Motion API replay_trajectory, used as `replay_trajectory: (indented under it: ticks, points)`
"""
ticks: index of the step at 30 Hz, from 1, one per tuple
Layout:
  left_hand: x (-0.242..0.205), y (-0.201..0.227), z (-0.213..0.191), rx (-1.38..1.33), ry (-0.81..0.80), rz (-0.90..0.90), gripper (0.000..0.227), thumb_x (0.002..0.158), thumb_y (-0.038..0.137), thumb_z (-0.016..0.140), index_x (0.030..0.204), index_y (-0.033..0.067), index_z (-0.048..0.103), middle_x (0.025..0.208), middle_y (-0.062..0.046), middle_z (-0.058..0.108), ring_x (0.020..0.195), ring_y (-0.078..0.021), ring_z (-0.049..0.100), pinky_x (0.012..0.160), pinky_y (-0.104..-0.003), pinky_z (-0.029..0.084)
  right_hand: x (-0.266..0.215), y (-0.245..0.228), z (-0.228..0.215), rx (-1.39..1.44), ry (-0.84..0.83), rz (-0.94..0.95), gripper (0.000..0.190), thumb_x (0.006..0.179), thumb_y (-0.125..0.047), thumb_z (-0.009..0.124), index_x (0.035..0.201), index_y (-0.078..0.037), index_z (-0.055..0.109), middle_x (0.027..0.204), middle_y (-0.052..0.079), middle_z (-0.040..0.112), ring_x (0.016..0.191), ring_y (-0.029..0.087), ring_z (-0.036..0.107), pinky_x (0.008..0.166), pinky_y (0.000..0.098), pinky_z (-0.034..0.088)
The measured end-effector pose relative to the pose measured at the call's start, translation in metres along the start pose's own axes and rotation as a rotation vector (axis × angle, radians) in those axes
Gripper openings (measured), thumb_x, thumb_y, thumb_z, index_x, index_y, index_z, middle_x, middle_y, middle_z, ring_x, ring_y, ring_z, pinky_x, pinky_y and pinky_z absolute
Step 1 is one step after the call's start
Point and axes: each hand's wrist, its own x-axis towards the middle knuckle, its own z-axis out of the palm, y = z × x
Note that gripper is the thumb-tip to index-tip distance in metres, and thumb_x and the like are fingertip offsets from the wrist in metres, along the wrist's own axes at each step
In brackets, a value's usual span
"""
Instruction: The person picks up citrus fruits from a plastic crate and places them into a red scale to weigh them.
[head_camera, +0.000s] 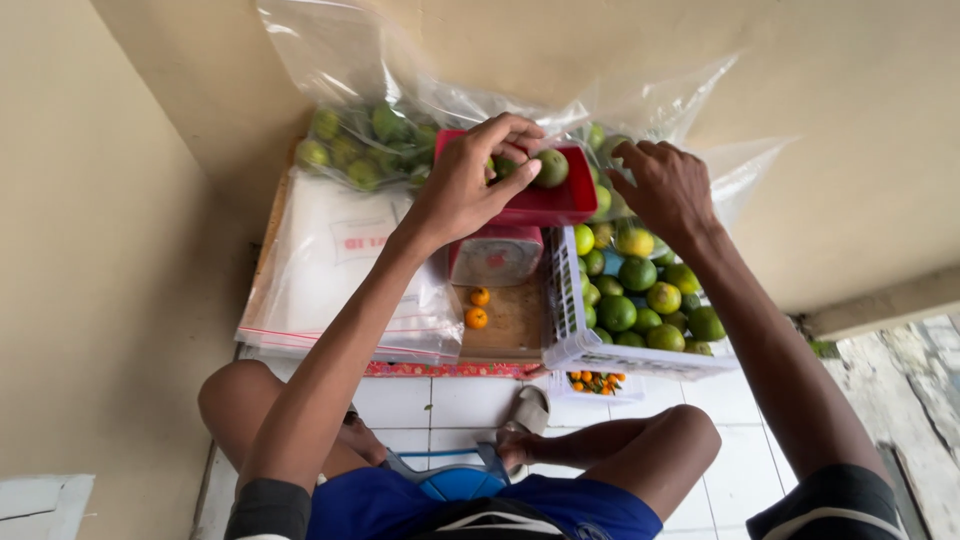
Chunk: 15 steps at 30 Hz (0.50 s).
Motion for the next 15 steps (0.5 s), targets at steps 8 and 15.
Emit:
replay_trajectory:
  ticks: [8,15]
  points:
    - [0.023,0.007,0.098,-0.099,-0.318,0.086,0.029,0.1,0.018,0.064,0.127,0.0088,0.061,0.109,-0.023,0.074,0.095,-0.0405,0.077,0.076,-0.05,0.06,-0.093,0.049,-0.019,-0.011,-0.128,0.219,0.03,0.105,-0.048,0.065,0.117,-0.022,0.069,0.086,0.001,0.074,0.079,0.032,0.074,0.064,0.0499,0.059]
    - [0.017,-0.006,0.159,0.032,-0.707,-0.061,0.042,0.102,0.018,0.061,0.142,0.0082,0.055,0.111,-0.019,0.074,0.097,-0.0346,0.076,0.081,-0.048,0.06,-0.141,0.057,-0.016,0.098,-0.536,0.336,0.03,0.101,-0.032,0.064,0.121,-0.012,0.073,0.09,0.01,0.082,0.077,0.033,0.078,0.07,0.0405,0.062]
